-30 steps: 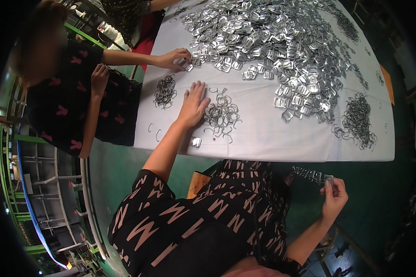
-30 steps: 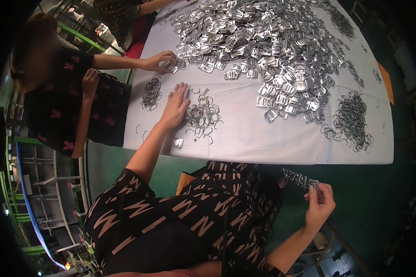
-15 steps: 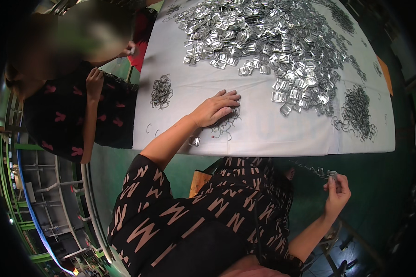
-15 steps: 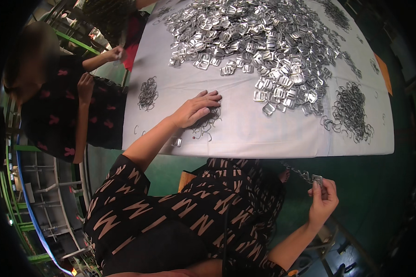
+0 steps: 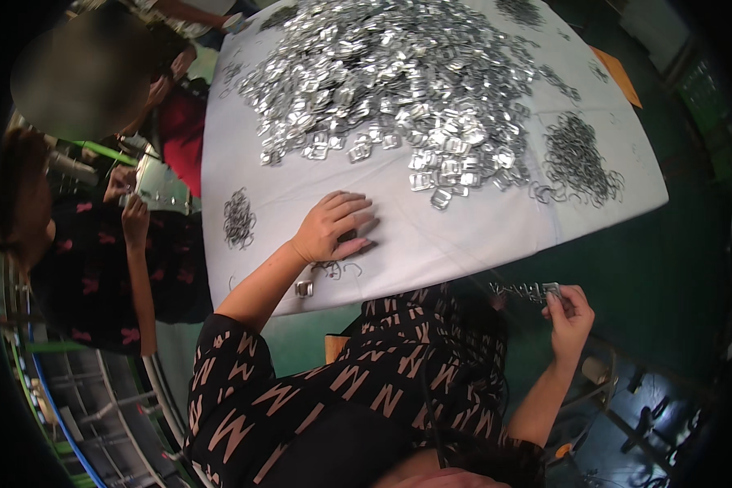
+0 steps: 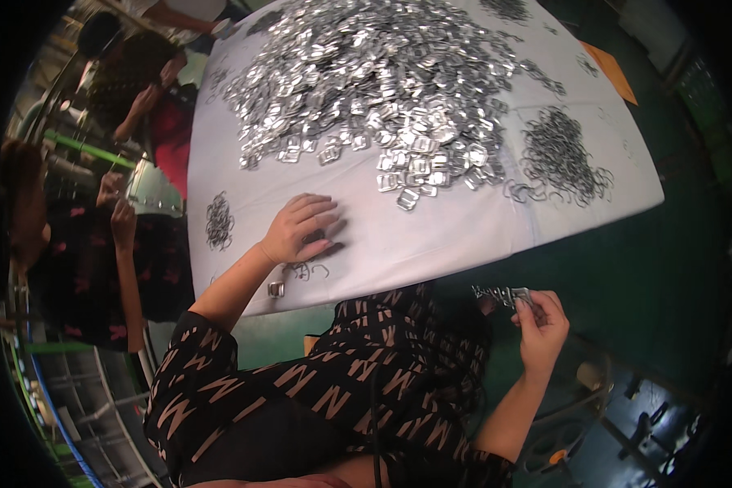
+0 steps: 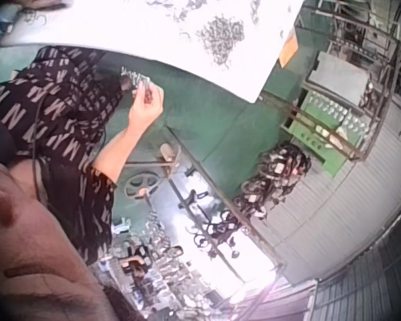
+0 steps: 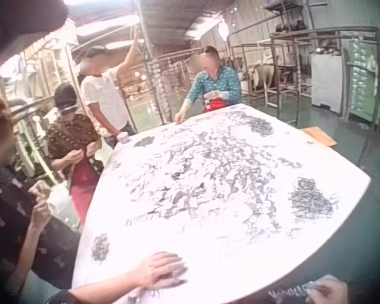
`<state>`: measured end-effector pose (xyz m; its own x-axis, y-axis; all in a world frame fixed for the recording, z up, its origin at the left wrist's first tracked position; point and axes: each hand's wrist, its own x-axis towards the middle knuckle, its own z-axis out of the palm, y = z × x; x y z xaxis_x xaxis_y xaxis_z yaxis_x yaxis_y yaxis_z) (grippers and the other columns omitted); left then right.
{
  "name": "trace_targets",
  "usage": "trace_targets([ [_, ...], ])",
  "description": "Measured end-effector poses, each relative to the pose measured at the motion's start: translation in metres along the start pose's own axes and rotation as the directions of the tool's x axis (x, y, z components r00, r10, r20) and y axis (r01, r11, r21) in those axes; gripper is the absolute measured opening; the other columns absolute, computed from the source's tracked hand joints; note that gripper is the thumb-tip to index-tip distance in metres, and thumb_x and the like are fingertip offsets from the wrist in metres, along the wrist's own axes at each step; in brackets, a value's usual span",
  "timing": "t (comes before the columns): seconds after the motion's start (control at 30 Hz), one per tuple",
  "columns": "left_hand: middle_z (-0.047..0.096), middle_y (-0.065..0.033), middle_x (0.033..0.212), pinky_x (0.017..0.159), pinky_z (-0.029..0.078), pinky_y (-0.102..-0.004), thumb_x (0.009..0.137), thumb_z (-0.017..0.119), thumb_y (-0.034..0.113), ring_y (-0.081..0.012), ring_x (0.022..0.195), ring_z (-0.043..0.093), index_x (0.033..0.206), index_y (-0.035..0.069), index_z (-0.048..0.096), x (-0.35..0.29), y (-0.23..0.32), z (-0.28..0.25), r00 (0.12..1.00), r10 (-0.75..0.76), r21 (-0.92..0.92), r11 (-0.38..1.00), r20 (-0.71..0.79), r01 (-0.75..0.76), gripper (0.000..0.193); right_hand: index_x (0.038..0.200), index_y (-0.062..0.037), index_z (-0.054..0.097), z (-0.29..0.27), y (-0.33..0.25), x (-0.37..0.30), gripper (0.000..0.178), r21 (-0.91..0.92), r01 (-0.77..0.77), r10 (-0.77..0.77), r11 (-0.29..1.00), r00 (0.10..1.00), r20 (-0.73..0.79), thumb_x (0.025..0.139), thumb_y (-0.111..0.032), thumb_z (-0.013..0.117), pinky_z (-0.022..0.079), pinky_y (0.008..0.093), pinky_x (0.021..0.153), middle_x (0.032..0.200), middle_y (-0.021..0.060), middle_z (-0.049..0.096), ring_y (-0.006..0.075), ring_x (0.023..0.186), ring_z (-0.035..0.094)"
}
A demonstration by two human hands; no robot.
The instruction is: The person sits at a table and repeatedly picks up small metal hooks and rectangular metal plates. They insert the hooks into the plates and place the assembled pieces onto a hanging rack nearby.
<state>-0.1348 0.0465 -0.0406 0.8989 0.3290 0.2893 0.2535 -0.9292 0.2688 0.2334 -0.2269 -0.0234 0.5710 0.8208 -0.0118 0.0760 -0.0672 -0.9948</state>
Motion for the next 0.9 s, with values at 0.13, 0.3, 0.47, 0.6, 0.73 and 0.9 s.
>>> trace_targets([
  [0.13,0.041,-0.0113,0.147,0.112,0.02,-0.057,0.085,0.064,0.036,-0.0313,0.139,0.032,0.133,0.017,0.053,0.084,0.023,0.036,1.0,-0.009,0.168,0.986,0.012,0.007,0.053,0.095,0.008,0.062,0.004,0.005,0.001,0.011,0.02,-0.012,0.013,1.0,0.999,-0.033,0.084,0.008,0.064,0.048,0.0214,0.057,0.088,0.006,0.058,0.0095,0.065,0.058],
  [0.3,0.038,-0.0073,0.148,0.113,0.013,-0.0614,0.088,0.058,0.042,-0.0297,0.141,0.028,0.135,0.02,0.051,0.189,0.04,0.092,0.987,0.161,0.199,0.968,-0.021,-0.154,0.052,0.093,0.009,0.063,0.003,-0.002,-0.004,0.009,0.001,0.0,0.0,1.0,0.997,-0.079,0.084,0.006,0.064,0.048,0.0211,0.058,0.086,0.0057,0.058,0.0088,0.064,0.058],
  [0.47,0.051,-0.0075,0.133,0.109,0.025,-0.0563,0.088,0.057,0.034,-0.0285,0.133,0.038,0.122,0.015,0.057,0.261,0.038,0.121,0.991,0.129,0.255,0.96,-0.032,-0.116,0.039,0.09,0.0093,0.063,0.002,-0.003,-0.009,0.008,-0.014,-0.004,0.002,1.0,0.988,-0.155,0.083,0.007,0.065,0.048,0.0212,0.058,0.082,0.0055,0.058,0.0096,0.064,0.059],
  [0.6,0.056,-0.0075,0.116,0.1,0.035,-0.0534,0.083,0.06,0.025,-0.0277,0.119,0.047,0.105,0.011,0.059,0.263,0.036,0.114,0.994,0.101,0.271,0.958,-0.028,-0.09,0.026,0.089,0.0086,0.063,-0.008,0.0,-0.012,0.008,-0.078,-0.009,-0.006,0.997,0.982,-0.19,0.082,0.008,0.065,0.048,0.0215,0.057,0.081,0.0055,0.058,0.01,0.062,0.059],
  [0.73,0.057,-0.0086,0.107,0.099,0.035,-0.0539,0.079,0.063,0.024,-0.0284,0.111,0.051,0.103,0.009,0.059,0.229,0.032,0.09,0.999,-0.025,0.283,0.959,0.032,0.015,0.028,0.088,0.0078,0.063,-0.012,0.002,-0.011,0.007,-0.1,-0.022,0.001,0.995,0.978,-0.207,0.082,0.008,0.065,0.048,0.022,0.055,0.08,0.0059,0.058,0.0103,0.061,0.06],
  [0.9,0.058,-0.0113,0.105,0.097,0.034,-0.0593,0.081,0.063,0.025,-0.0311,0.106,0.053,0.105,0.006,0.06,0.215,0.025,0.073,0.962,-0.273,0.439,0.862,-0.02,0.254,0.031,0.088,0.0079,0.063,-0.015,0.007,-0.009,0.007,-0.068,-0.004,-0.009,0.998,0.98,-0.199,0.081,0.007,0.065,0.048,0.0225,0.054,0.08,0.0062,0.058,0.0106,0.061,0.06],
])
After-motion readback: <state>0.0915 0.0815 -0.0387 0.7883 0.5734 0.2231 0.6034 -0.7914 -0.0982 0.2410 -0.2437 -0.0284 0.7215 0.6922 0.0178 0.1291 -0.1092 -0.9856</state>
